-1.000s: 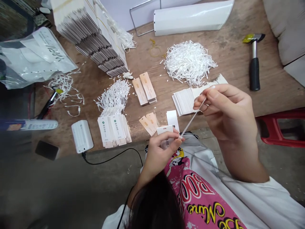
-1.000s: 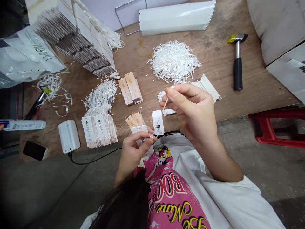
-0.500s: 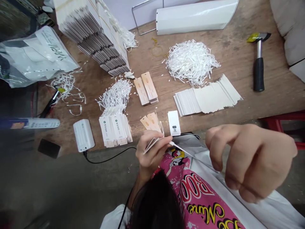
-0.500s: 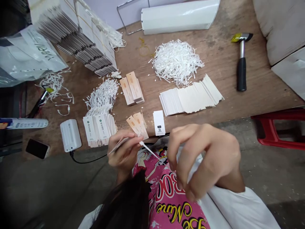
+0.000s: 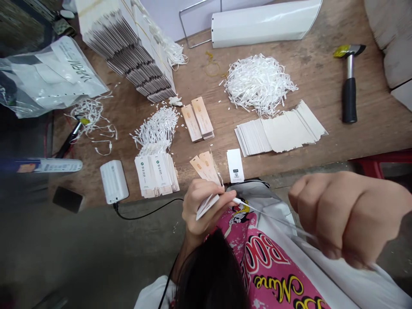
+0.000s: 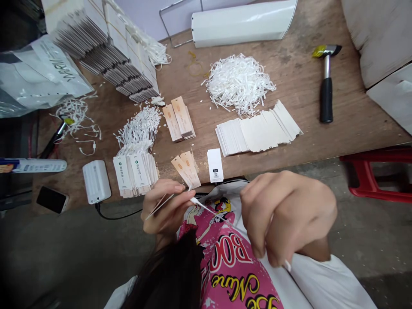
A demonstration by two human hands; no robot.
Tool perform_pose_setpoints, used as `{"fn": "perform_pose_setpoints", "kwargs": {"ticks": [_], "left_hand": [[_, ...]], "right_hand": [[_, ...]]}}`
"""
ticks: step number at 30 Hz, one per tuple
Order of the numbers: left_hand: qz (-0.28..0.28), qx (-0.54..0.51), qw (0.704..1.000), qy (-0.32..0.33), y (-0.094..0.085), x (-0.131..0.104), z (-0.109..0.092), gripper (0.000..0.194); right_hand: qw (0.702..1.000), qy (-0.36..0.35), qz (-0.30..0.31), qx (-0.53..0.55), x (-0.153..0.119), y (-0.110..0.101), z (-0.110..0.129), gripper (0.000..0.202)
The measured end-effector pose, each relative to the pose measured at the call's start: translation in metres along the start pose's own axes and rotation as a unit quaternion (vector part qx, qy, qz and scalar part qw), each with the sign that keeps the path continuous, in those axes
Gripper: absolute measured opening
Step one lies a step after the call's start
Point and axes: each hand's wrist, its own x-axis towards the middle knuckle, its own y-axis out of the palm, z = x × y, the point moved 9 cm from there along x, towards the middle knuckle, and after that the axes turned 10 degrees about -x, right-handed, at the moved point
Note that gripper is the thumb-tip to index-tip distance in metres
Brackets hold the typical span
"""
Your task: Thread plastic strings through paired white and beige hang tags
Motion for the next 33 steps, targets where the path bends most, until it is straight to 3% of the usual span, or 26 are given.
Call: {"fn": "perform_pose_setpoints", "kwargs": {"ticks": [4,8,14,20,23,25,28,30,33], "left_hand": [[0.013,0.014,0.999,-0.043,0.003,-0.004,0.007,0.014],[0.026,0.026,0.994,-0.103,0.006,-0.006,0.018,0.016],[0.008,-0.018,0.987,-0.161,0.010,-0.015,0.033,0.016],[0.044,-0.100,0.942,-0.318,0.029,-0.035,0.055,0.006],[0.027,-0.170,0.905,-0.388,0.037,-0.051,0.068,0.020],[-0.003,-0.220,0.890,-0.399,0.039,-0.058,0.076,0.036],[-0.017,-0.219,0.898,-0.382,0.038,-0.060,0.084,0.056],[-0.013,-0.188,0.907,-0.377,0.036,-0.060,0.087,0.053],[0.014,-0.153,0.911,-0.384,0.035,-0.058,0.086,0.029]], "right_hand": [[0.988,0.018,-0.139,0.069,-0.007,-0.009,-0.015,0.014],[0.954,0.057,-0.283,0.083,-0.021,-0.017,-0.035,0.008],[0.906,0.084,-0.402,0.107,-0.039,-0.024,-0.052,0.012],[0.836,0.175,-0.508,0.108,-0.054,-0.024,-0.066,0.010],[0.796,0.240,-0.550,0.084,-0.063,-0.023,-0.072,0.010],[0.774,0.272,-0.567,0.071,-0.067,-0.023,-0.075,0.011],[0.762,0.294,-0.575,0.050,-0.069,-0.024,-0.076,0.013],[0.760,0.307,-0.572,0.033,-0.069,-0.024,-0.076,0.014],[0.770,0.352,-0.530,0.037,-0.067,-0.013,-0.088,0.015]]}}
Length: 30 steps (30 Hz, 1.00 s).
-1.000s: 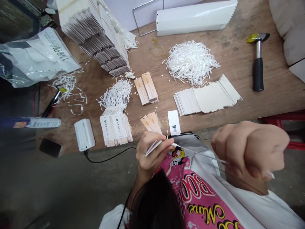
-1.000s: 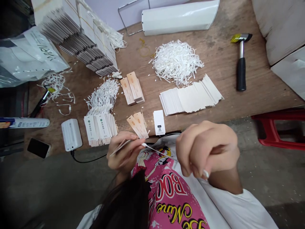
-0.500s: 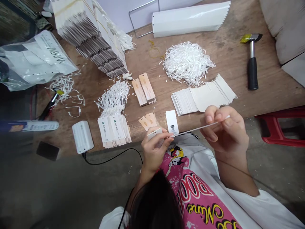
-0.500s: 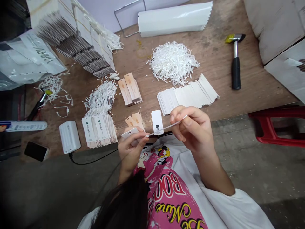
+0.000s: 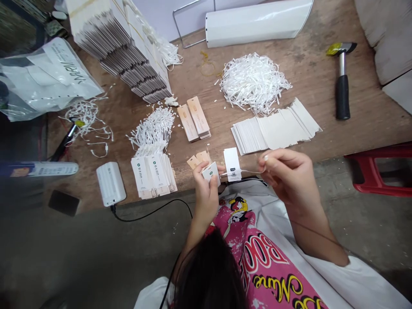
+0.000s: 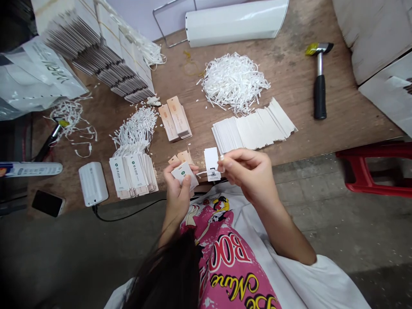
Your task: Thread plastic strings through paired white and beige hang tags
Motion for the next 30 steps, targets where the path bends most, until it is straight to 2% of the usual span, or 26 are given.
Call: {"fn": "perform_pose_setpoints", "kwargs": {"ticks": [3,6,8,13,20,24,27,30], "left_hand": [[0.043,0.056,0.997,0.012,0.007,-0.002,-0.010,0.018],[0.074,0.104,0.989,0.077,0.015,-0.006,-0.026,0.022],[0.081,0.106,0.986,0.101,0.018,-0.009,-0.031,0.028],[0.081,0.065,0.990,0.100,0.019,-0.012,-0.028,0.038],[0.144,-0.003,0.981,0.128,0.030,-0.015,-0.035,0.045],[0.172,0.006,0.975,0.140,0.033,-0.017,-0.036,0.051],[0.181,0.022,0.973,0.144,0.032,-0.017,-0.036,0.056],[0.191,0.035,0.967,0.165,0.034,-0.019,-0.040,0.063]], "right_hand": [[0.994,0.061,0.088,-0.018,-0.005,0.025,-0.022,0.015],[0.983,0.129,0.132,-0.019,-0.012,0.045,-0.045,0.016],[0.979,0.154,0.132,-0.014,-0.015,0.051,-0.055,0.017],[0.980,0.153,0.128,0.015,-0.019,0.053,-0.059,0.017],[0.980,0.138,0.141,0.017,-0.023,0.052,-0.057,0.022],[0.982,0.118,0.149,0.019,-0.024,0.051,-0.051,0.020],[0.987,0.100,0.124,0.013,-0.024,0.047,-0.049,0.019],[0.994,0.082,0.065,0.026,-0.027,0.040,-0.048,0.023]]}}
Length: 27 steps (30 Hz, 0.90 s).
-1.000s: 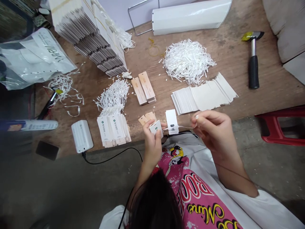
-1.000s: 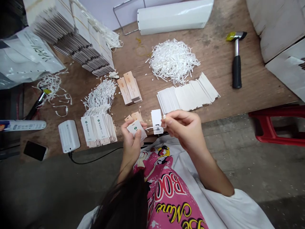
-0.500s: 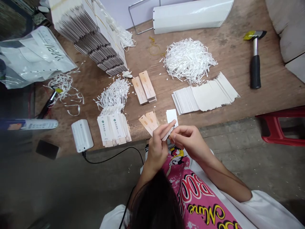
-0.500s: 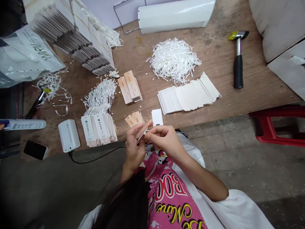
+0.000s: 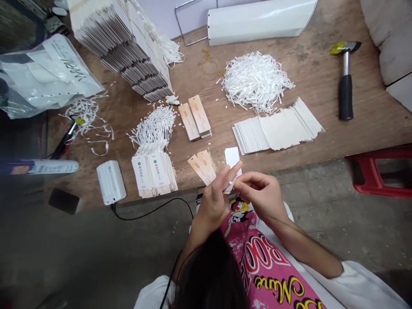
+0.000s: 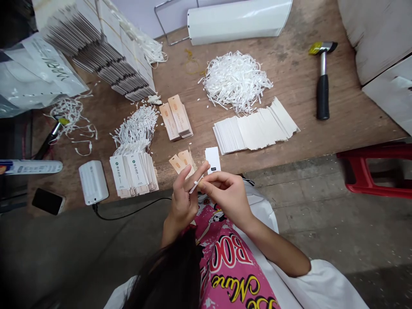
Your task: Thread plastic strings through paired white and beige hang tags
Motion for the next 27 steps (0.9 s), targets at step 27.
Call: {"fn": "perform_pose_setpoints", "kwargs": {"ticks": [27], "left_hand": [[-0.034,-0.044,0.986,-0.154,-0.014,-0.009,0.017,0.016]], "right_hand": [[0.961,-0.190,0.007,-0.201,-0.001,-0.015,0.049,0.005]]}}
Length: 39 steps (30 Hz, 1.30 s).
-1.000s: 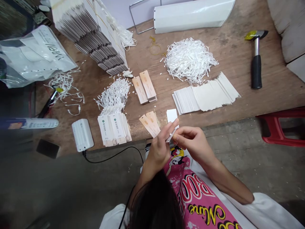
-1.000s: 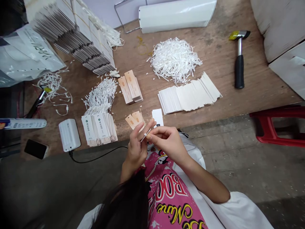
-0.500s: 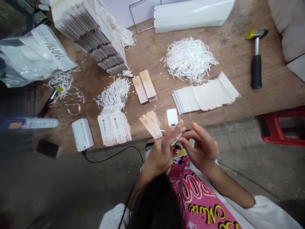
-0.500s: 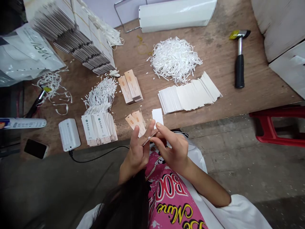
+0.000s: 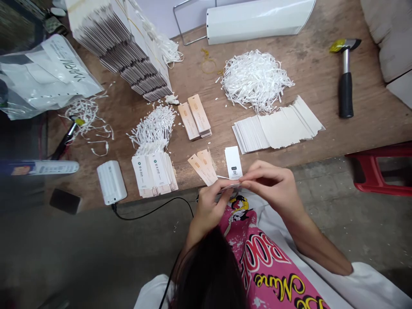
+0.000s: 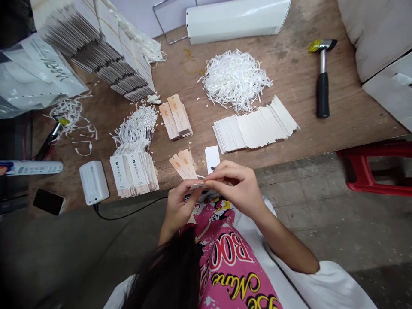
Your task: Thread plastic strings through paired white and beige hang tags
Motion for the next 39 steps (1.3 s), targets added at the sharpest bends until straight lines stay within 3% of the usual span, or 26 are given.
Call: {"fn": "perform_pose_setpoints", "kwargs": {"ticks": [4,6,10,15,21,26,32,35,39], "left_hand": [[0.004,-0.076,0.992,-0.097,0.003,-0.002,0.015,0.017],[-0.009,-0.106,0.984,-0.142,0.004,-0.003,0.023,0.019],[-0.049,-0.160,0.961,-0.220,0.005,-0.006,0.038,0.023],[-0.094,-0.206,0.948,-0.225,-0.001,-0.005,0.039,0.029],[-0.121,-0.113,0.958,-0.233,-0.009,-0.006,0.042,0.019],[-0.119,-0.122,0.957,-0.236,-0.006,-0.005,0.043,0.020],[-0.109,-0.152,0.948,-0.258,-0.002,-0.011,0.045,0.026],[-0.104,-0.151,0.959,-0.217,-0.002,-0.011,0.040,0.036],[-0.100,-0.072,0.985,-0.123,-0.008,-0.009,0.026,0.037]], "right_hand": [[0.983,0.097,-0.077,0.139,0.003,-0.018,-0.014,0.003],[0.970,0.116,-0.079,0.197,0.004,-0.021,-0.013,0.005],[0.950,0.153,-0.012,0.273,0.002,-0.008,-0.013,0.010],[0.913,0.237,0.081,0.321,-0.020,0.027,-0.041,0.010],[0.890,0.301,0.102,0.328,-0.037,0.046,-0.072,0.023],[0.893,0.282,0.100,0.338,-0.031,0.040,-0.067,0.015],[0.909,0.232,0.018,0.345,-0.015,0.012,-0.053,0.015],[0.924,0.184,-0.039,0.334,-0.009,-0.005,-0.045,0.012],[0.945,0.136,-0.057,0.293,-0.009,-0.015,-0.034,0.009]]}}
